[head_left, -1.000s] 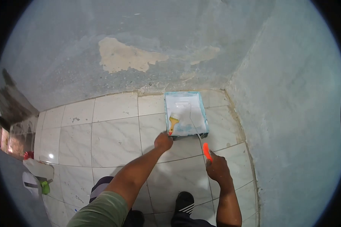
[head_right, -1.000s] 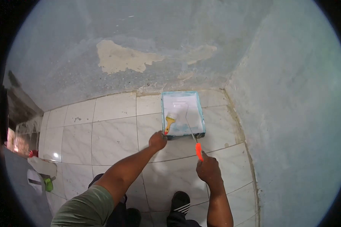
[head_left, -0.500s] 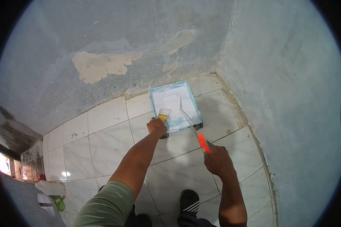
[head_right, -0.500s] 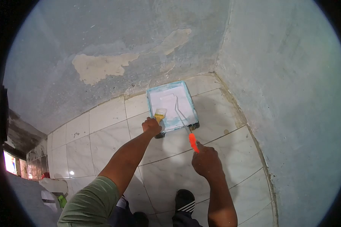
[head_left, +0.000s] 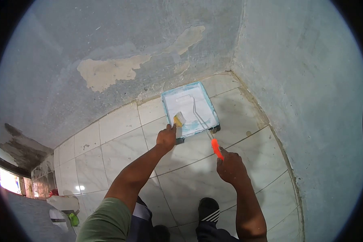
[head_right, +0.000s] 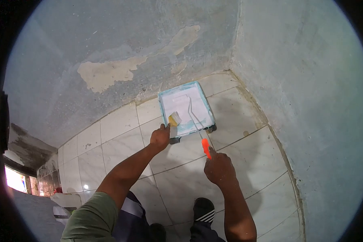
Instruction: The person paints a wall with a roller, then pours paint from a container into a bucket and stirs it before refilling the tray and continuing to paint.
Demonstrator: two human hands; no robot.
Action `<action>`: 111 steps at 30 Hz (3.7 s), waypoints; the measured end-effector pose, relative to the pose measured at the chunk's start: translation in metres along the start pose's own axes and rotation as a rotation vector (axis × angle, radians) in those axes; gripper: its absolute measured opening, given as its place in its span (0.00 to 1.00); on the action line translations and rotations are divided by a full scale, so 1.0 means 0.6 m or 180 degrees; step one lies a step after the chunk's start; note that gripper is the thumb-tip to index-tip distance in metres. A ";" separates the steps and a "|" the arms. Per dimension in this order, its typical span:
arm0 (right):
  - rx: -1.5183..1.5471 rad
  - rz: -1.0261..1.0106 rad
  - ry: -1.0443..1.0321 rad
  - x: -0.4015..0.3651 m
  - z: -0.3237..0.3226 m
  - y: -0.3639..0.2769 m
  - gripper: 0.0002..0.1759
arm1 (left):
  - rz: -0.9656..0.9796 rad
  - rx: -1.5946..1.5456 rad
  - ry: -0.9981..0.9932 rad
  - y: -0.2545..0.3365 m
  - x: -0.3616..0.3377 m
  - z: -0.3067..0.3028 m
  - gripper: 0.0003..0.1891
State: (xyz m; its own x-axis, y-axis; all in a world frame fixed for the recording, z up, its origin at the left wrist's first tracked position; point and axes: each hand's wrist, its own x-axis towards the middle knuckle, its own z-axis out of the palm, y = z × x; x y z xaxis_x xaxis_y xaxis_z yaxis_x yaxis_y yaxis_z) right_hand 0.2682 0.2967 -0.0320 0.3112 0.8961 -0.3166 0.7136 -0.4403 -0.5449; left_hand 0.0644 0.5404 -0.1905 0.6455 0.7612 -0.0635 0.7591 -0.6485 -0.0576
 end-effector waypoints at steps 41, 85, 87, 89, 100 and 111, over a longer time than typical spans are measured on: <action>0.0097 -0.0184 0.0359 0.024 0.023 -0.015 0.26 | -0.3447 -0.5642 -0.0748 0.044 -0.051 0.028 0.12; -0.0365 -0.0447 0.0218 -0.129 -0.021 -0.103 0.23 | 0.0494 -0.2549 -0.2293 0.156 -0.492 -0.016 0.28; -0.0293 -0.0489 0.0333 -0.135 -0.023 -0.098 0.23 | 0.0524 -0.2484 -0.2308 0.154 -0.490 -0.013 0.28; -0.0361 -0.0627 0.0357 -0.170 -0.064 -0.093 0.22 | 0.0565 -0.2439 -0.2351 0.152 -0.494 -0.008 0.28; -0.0196 -0.0052 0.0406 -0.224 -0.149 -0.055 0.19 | 0.0533 -0.2574 -0.2297 0.174 -0.487 -0.009 0.30; -0.0557 -0.0720 0.0391 -0.037 0.013 -0.109 0.22 | 0.0434 -0.2556 -0.2376 0.155 -0.483 -0.008 0.28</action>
State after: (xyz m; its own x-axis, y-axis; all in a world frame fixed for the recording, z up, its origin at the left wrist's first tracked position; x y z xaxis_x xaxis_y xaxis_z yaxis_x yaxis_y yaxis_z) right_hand 0.2097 0.3051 0.0047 0.1983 0.9750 -0.1005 0.8673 -0.2223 -0.4455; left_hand -0.0519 0.2595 -0.1727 0.7195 0.3104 -0.6212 0.6945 -0.3247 0.6421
